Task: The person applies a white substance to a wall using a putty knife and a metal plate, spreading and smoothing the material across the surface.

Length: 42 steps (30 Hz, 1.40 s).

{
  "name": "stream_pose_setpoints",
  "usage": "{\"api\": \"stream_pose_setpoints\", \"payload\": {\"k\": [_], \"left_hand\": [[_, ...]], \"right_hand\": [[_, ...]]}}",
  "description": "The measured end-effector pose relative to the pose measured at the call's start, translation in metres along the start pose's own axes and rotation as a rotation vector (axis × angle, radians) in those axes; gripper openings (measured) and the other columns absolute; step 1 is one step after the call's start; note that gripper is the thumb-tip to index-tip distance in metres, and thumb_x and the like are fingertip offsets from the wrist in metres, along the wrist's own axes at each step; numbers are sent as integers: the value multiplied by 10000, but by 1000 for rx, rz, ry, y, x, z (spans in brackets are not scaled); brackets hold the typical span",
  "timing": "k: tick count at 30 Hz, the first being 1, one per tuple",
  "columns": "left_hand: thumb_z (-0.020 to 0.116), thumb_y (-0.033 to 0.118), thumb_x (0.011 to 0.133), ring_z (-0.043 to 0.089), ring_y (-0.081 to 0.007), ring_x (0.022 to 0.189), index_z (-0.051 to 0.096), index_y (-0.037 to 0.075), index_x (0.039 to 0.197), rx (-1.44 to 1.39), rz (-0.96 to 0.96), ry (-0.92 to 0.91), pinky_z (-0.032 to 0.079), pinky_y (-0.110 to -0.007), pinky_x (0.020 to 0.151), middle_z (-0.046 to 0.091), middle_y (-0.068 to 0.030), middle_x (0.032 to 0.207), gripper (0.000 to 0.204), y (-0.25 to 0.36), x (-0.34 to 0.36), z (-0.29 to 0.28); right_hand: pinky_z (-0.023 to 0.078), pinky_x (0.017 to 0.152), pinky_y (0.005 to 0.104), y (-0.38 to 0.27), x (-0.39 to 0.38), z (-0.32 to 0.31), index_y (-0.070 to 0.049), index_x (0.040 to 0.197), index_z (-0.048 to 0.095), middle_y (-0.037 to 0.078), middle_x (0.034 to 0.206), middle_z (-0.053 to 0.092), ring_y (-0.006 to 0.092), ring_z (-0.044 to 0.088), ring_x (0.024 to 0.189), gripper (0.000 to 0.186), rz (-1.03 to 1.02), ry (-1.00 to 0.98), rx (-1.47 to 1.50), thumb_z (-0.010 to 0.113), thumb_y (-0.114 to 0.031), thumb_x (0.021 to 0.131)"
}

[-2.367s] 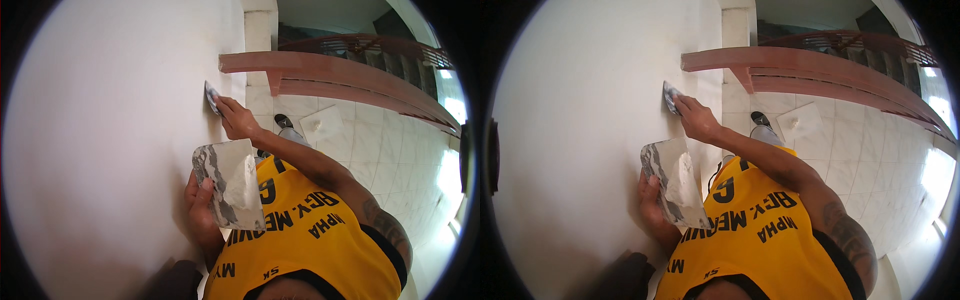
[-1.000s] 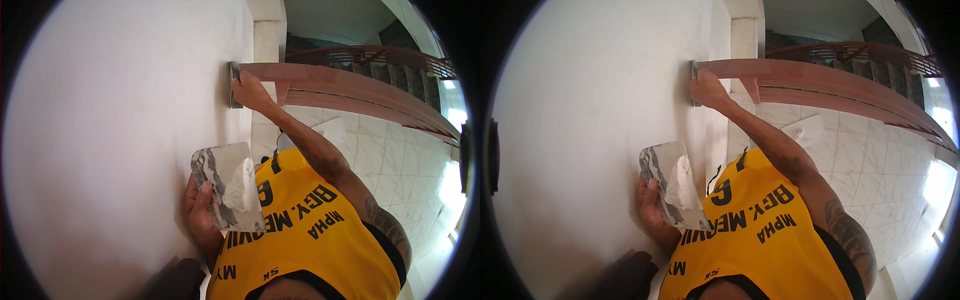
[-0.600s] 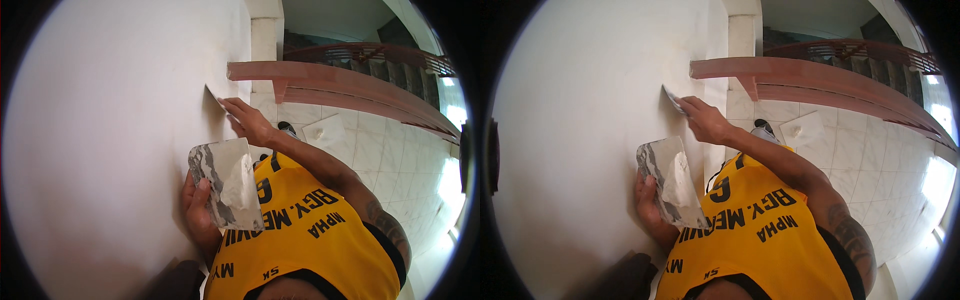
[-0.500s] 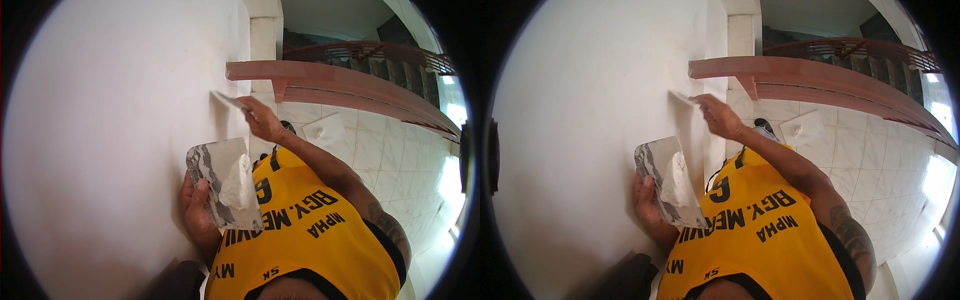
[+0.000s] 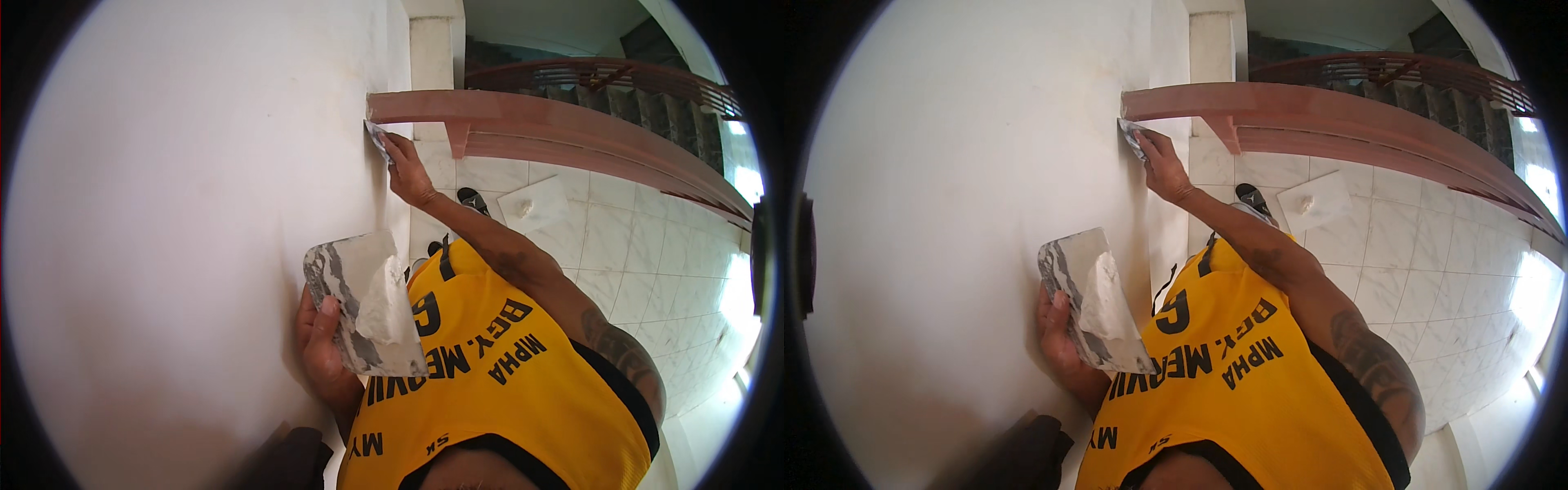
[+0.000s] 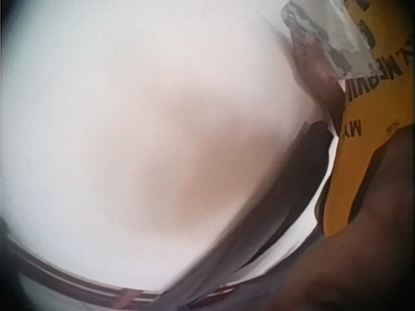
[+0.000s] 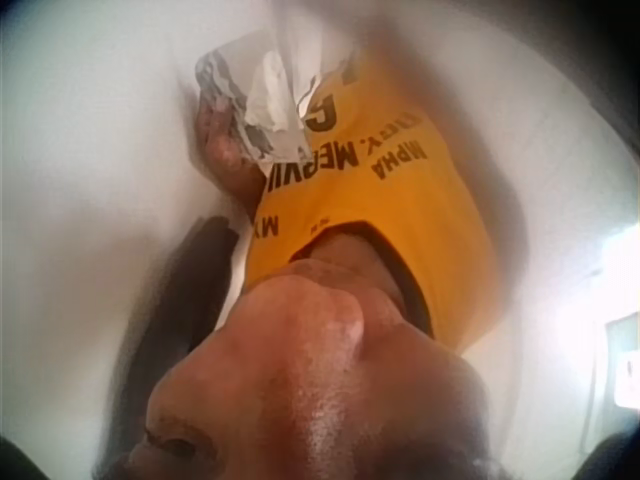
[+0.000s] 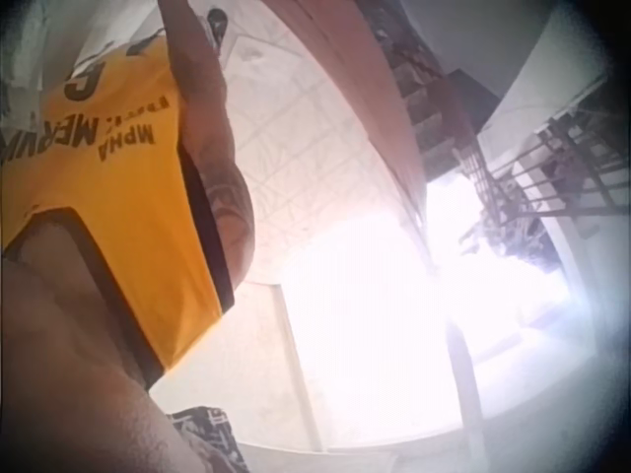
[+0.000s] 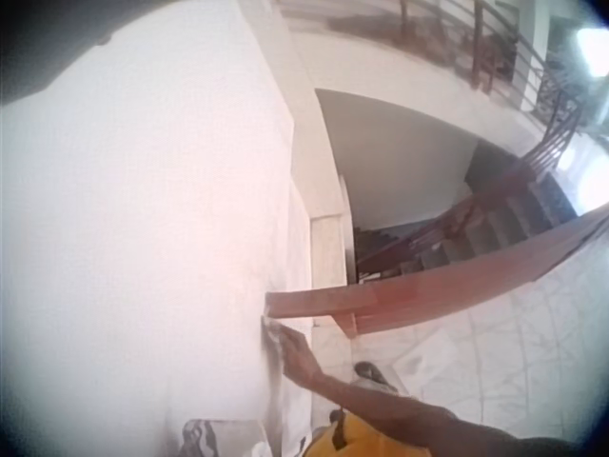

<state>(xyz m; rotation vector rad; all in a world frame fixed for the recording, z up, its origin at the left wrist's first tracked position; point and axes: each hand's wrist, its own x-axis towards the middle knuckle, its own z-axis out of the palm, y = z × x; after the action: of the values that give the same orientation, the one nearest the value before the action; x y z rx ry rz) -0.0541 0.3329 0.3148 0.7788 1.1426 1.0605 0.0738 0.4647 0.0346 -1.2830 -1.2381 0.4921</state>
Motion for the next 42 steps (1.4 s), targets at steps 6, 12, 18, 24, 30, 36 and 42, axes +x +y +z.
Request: {"api": "stream_pose_setpoints", "payload": {"k": [6, 12, 18, 24, 30, 36, 42], "left_hand": [[468, 82, 878, 556, -210, 1052, 419, -100, 1250, -43, -1, 112, 404, -315, 945, 563, -165, 1163, 417, 2, -4, 19], [468, 65, 874, 557, -216, 1054, 408, -101, 1255, -74, -15, 88, 408, -317, 945, 551, -171, 1181, 420, 1, 1, 10], [454, 54, 886, 559, -222, 1062, 388, -95, 1276, -109, -17, -43, 418, -326, 939, 546, -175, 1190, 423, 1, 2, 0], [434, 54, 907, 560, -210, 1058, 401, -86, 1268, -83, -42, -24, 427, -322, 931, 552, -164, 1179, 388, 0, 3, 0], [442, 82, 930, 558, -200, 1055, 431, -74, 1252, -106, -125, -27, 435, -306, 915, 560, -150, 1174, 358, -2, 15, 11], [472, 143, 941, 589, -159, 987, 483, -40, 1219, -57, -181, 74, 470, -274, 850, 595, -118, 1115, 333, -20, 36, -7], [460, 136, 942, 599, -168, 973, 455, -30, 1242, -131, -277, -87, 490, -286, 836, 591, -116, 1121, 343, -33, 54, -28]], "right_hand": [[385, 982, 389, -15, -3, -1, -23, 1362, 351, 209, 1255, 413, 393, 420, 1129, 670, -43, -39, -81, 468, 141, 723], [434, 926, 364, -31, -32, -31, -57, 1335, 392, 166, 1255, 431, 357, 458, 1130, 614, -50, -302, 29, 477, 123, 754], [442, 902, 362, -27, 2, -28, -49, 1314, 405, 183, 1240, 435, 357, 472, 1117, 503, 53, -76, 40, 431, 76, 828], [394, 951, 397, -37, 1, 2, 53, 1302, 371, 227, 1189, 432, 388, 442, 1088, 551, -39, -8, -92, 476, 92, 762], [389, 959, 373, -43, -26, -31, 29, 1295, 394, 195, 1184, 460, 345, 459, 1101, 535, -49, -334, -36, 502, 61, 773], [471, 835, 366, -108, -11, -149, -19, 1193, 469, 164, 1117, 532, 332, 566, 974, 291, 131, -294, -189, 467, -27, 902], [424, 977, 442, -184, 21, -199, -68, 1174, 553, 119, 1231, 544, 273, 531, 1151, 399, -585, -617, -276, 636, -88, 784]]}}
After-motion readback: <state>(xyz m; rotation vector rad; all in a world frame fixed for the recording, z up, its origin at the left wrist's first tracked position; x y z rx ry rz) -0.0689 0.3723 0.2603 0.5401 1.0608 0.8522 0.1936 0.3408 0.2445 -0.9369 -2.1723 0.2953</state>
